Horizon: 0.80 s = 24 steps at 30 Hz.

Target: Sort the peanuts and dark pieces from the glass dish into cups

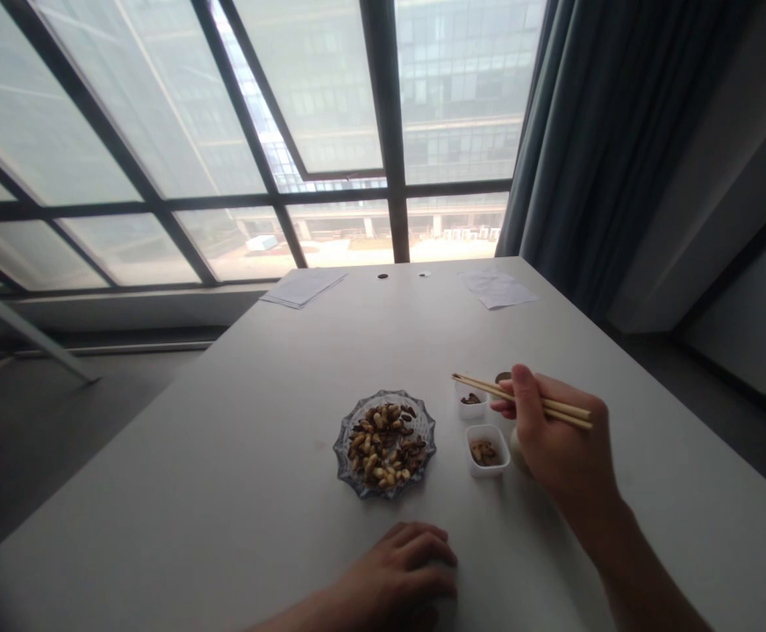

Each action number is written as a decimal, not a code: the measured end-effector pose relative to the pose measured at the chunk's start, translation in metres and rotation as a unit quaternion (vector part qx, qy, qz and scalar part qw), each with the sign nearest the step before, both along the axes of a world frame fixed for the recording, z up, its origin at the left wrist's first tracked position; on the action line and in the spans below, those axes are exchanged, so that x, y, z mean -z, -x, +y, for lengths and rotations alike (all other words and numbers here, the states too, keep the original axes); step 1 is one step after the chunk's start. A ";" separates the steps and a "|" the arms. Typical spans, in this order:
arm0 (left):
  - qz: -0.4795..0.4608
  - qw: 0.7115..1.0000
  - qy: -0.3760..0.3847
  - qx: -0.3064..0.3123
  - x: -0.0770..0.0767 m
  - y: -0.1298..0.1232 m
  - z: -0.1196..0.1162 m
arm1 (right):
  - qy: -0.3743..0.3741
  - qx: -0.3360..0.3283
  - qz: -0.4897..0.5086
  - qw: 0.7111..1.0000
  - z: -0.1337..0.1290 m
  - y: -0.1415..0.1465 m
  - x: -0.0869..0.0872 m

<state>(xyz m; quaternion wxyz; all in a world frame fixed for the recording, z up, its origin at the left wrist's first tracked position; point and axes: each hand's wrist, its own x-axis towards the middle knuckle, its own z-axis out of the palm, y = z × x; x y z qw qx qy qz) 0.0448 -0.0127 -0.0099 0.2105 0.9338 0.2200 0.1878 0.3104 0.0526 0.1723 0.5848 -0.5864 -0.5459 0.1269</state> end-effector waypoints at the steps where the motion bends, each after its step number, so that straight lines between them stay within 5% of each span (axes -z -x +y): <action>1: -0.001 1.000 -0.002 0.000 0.000 0.000 0.000 | 0.002 0.012 -0.016 1.000 0.002 -0.006 -0.001; 9: -0.010 1.000 -0.007 0.003 -0.003 0.000 0.000 | 0.013 -0.028 -0.069 0.997 0.005 -0.008 -0.005; 13: 0.007 1.000 -0.002 0.003 -0.002 0.000 0.000 | 0.038 -0.129 -0.031 0.990 -0.004 0.012 -0.002; 17: 0.001 1.000 -0.008 -0.004 0.001 0.000 0.000 | 0.047 -0.252 -0.085 0.963 0.000 0.032 0.014; 24: 0.014 1.000 -0.004 0.002 0.001 -0.001 0.000 | 0.021 -0.303 -0.171 0.937 0.013 0.047 0.046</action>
